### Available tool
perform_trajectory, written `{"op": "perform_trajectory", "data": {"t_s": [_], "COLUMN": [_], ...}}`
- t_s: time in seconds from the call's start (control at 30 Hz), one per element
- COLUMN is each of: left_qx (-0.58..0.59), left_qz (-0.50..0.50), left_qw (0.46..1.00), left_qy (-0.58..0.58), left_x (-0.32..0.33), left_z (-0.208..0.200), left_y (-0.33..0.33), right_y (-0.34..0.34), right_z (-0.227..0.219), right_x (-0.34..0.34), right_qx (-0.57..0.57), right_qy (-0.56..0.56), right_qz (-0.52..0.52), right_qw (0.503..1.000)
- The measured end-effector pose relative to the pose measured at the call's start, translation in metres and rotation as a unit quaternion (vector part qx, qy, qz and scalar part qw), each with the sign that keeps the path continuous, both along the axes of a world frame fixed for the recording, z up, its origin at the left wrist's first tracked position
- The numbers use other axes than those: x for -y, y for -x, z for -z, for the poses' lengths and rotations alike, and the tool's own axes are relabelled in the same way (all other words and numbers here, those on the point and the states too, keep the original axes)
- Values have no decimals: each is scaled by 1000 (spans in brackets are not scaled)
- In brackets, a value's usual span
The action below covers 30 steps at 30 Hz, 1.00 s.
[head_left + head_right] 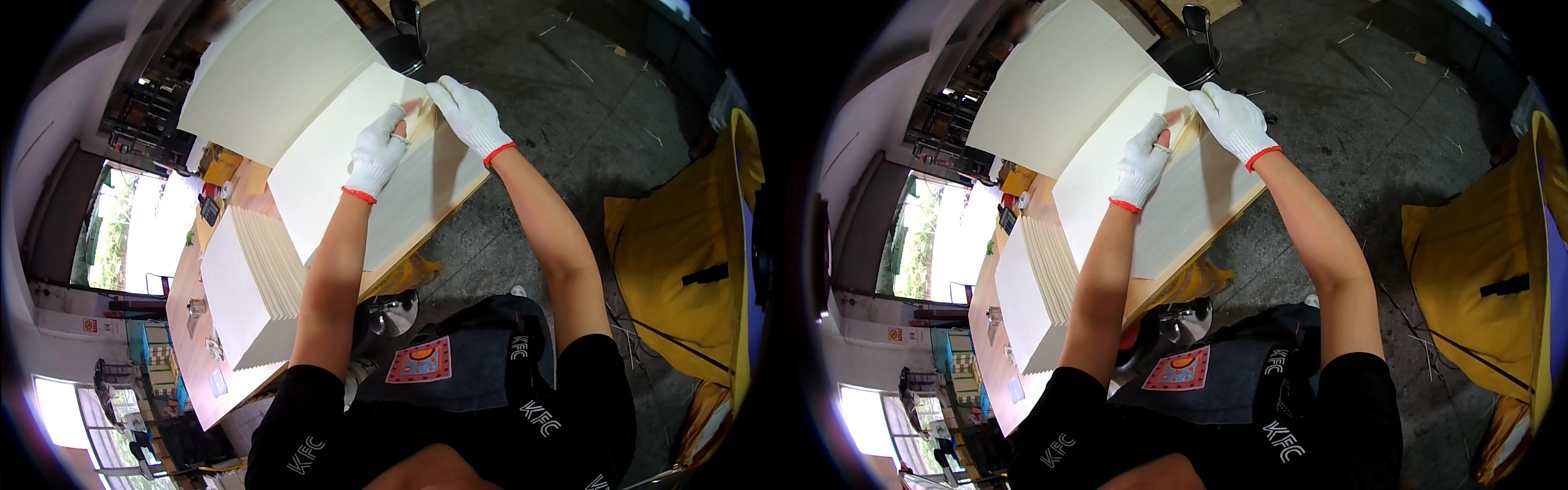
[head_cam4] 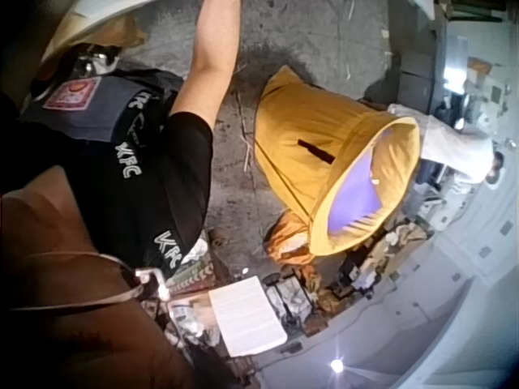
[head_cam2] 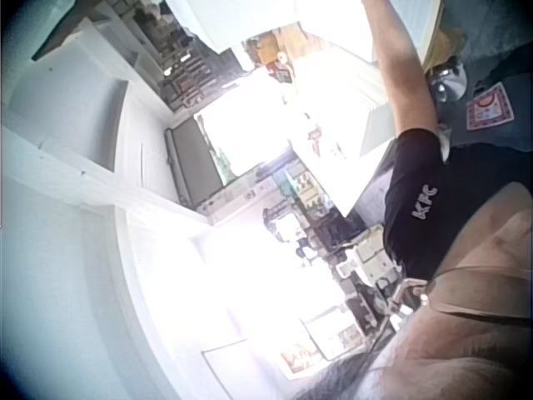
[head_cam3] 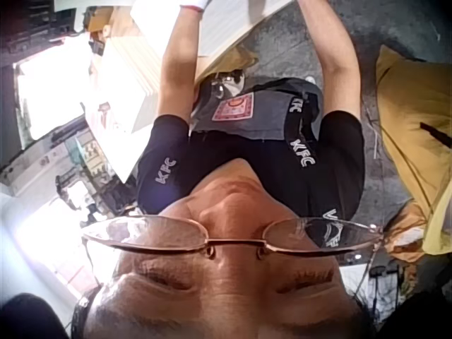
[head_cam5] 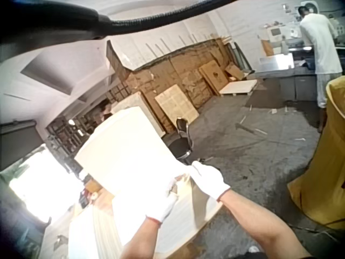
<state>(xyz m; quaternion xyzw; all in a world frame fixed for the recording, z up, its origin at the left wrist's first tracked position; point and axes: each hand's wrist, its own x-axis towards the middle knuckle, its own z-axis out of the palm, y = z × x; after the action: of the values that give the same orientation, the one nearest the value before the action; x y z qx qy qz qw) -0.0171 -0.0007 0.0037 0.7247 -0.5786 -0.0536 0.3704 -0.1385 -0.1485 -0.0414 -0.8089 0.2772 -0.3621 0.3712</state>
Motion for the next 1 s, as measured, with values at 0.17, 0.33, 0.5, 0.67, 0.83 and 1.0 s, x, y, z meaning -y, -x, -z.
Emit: {"op": "perform_trajectory", "data": {"t_s": [0.17, 0.33, 0.5, 0.67, 0.83, 1.0], "left_qx": [-37, -35, -1, 51, -25, -37], "left_qz": [-59, -45, -40, -1, -37, -51], "left_qw": [985, 993, 997, 998, 992, 990], "left_qy": [-158, -108, -71, 39, -121, -123], "left_x": [-1, -1, -2, 2, 0, -2], "left_z": [-21, -15, -14, 8, -14, -18], "left_y": [14, 10, 11, -5, 10, 14], "right_y": [1, 1, 3, 5, 0, 1], "right_z": [1, 0, -3, -6, 3, -1], "right_x": [1, -1, -2, -3, 3, 0], "right_qx": [2, -2, 3, -4, -1, -2], "right_qy": [-5, -7, -15, -14, -12, -18], "right_qz": [-2, -2, -9, -10, 1, -2], "right_qw": [1000, 1000, 1000, 1000, 1000, 1000]}}
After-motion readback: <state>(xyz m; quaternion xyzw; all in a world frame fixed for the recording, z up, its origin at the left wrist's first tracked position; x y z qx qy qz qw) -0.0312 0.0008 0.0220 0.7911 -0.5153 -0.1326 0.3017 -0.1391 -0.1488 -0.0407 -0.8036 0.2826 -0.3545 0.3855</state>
